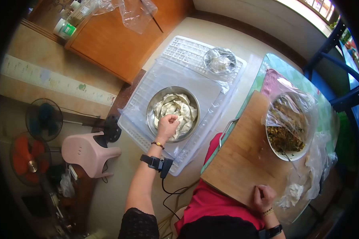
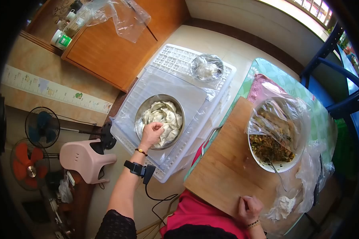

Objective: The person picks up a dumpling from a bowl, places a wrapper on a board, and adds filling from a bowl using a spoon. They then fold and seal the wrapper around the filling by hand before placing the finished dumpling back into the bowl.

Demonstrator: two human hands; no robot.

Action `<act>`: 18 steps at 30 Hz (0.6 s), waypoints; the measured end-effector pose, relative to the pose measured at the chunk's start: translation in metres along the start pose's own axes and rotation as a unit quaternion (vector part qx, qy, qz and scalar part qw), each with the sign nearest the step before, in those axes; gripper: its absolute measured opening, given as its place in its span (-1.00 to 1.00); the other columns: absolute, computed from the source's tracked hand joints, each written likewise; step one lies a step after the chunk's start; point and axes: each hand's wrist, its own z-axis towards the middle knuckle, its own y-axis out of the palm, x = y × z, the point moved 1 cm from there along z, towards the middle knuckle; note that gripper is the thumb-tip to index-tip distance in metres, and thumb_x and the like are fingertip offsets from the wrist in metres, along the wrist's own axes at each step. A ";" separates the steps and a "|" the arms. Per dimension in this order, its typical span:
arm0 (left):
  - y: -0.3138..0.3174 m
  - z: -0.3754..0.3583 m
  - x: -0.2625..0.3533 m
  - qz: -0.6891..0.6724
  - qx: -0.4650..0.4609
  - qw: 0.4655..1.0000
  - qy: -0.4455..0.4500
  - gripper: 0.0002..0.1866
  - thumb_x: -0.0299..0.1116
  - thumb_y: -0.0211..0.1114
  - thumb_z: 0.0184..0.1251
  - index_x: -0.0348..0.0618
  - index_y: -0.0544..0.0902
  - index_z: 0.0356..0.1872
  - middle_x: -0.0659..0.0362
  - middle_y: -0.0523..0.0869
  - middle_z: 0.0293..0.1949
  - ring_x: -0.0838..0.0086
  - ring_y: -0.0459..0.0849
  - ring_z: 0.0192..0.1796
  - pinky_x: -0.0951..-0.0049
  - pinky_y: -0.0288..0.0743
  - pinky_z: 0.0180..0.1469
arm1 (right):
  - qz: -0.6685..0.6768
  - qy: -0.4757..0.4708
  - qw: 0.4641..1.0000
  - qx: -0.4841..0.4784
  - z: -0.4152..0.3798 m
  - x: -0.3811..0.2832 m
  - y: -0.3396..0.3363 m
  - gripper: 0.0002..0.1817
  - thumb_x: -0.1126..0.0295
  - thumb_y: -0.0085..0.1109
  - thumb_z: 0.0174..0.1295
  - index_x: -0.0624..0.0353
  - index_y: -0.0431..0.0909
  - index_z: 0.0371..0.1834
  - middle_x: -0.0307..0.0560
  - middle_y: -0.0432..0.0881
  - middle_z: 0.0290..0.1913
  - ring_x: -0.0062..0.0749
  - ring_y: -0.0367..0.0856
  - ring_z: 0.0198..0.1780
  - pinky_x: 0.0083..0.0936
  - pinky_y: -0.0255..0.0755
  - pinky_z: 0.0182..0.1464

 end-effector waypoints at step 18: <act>0.019 -0.008 0.002 0.021 0.068 0.997 0.040 -0.71 -0.41 0.41 0.06 -0.30 0.67 -0.17 0.12 0.72 -0.38 0.48 0.68 -0.34 0.47 0.57 -0.21 | 0.012 0.011 1.000 -0.024 0.000 0.002 -0.005 -0.91 0.60 0.24 0.00 0.16 0.60 -0.44 -0.04 0.61 -0.51 -0.17 0.57 -0.51 -0.38 0.40 -0.45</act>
